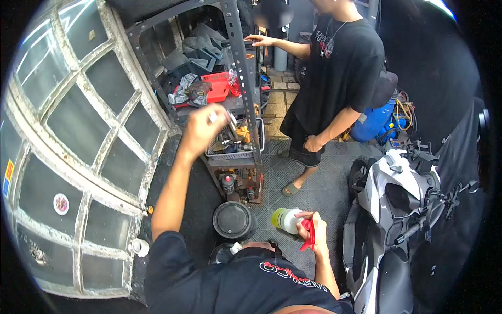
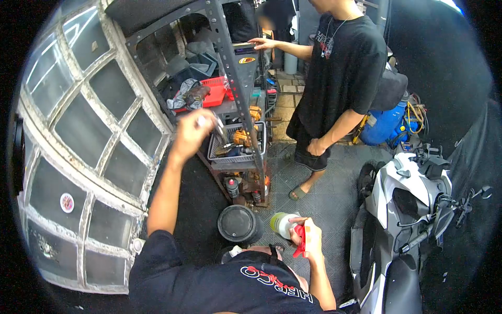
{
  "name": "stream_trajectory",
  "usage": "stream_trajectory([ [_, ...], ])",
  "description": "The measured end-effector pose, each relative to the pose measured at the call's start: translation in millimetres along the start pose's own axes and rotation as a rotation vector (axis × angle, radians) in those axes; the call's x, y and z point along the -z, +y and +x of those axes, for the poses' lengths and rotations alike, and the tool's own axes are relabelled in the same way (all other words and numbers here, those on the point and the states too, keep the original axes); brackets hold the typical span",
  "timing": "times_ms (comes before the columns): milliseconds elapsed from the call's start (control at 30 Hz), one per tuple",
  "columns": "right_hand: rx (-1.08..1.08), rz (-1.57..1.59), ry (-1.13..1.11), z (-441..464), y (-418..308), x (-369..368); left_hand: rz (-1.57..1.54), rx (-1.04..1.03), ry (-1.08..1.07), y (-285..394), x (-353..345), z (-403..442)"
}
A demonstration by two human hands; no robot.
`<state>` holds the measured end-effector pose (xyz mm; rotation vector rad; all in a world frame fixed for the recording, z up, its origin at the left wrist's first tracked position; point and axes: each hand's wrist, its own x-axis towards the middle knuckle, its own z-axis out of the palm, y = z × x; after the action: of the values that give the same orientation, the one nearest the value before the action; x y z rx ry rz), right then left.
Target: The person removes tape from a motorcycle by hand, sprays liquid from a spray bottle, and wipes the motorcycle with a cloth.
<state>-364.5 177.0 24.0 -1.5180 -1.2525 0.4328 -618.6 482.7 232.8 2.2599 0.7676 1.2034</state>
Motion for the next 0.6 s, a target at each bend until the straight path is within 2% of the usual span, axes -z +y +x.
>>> stream_trajectory([
  [33,-0.043,-0.026,-0.042,1.3,0.6,-2.0,0.014,-0.022,0.075,-18.7,11.8,29.7],
  [100,-0.122,-0.04,-0.099,4.4,-4.2,-2.9,0.103,0.064,0.16,-43.3,34.1,81.6],
  [133,-0.161,-0.026,-0.112,4.4,-7.9,-2.2,0.129,0.132,0.163,-42.8,42.5,100.3],
  [233,-0.182,0.06,-0.066,-0.6,-0.7,-8.2,0.266,0.067,0.138,-86.5,50.1,148.8],
  [333,-0.18,0.121,-0.047,-6.4,3.1,-9.1,0.33,0.166,0.023,-127.0,47.8,175.5],
  [400,-0.225,0.086,-0.082,-8.4,4.0,-6.3,0.321,0.286,-0.183,-162.8,43.7,192.4],
  [467,-0.238,0.076,-0.08,-7.7,0.4,-3.1,0.285,0.459,-0.286,-170.8,37.0,200.6],
  [533,-0.22,0.058,-0.015,-8.9,0.7,-3.9,0.305,0.552,-0.326,-165.5,26.4,204.1],
  [600,-0.205,0.077,0.012,-8.9,4.3,-1.3,0.435,0.511,-0.312,-176.4,22.0,211.3],
])
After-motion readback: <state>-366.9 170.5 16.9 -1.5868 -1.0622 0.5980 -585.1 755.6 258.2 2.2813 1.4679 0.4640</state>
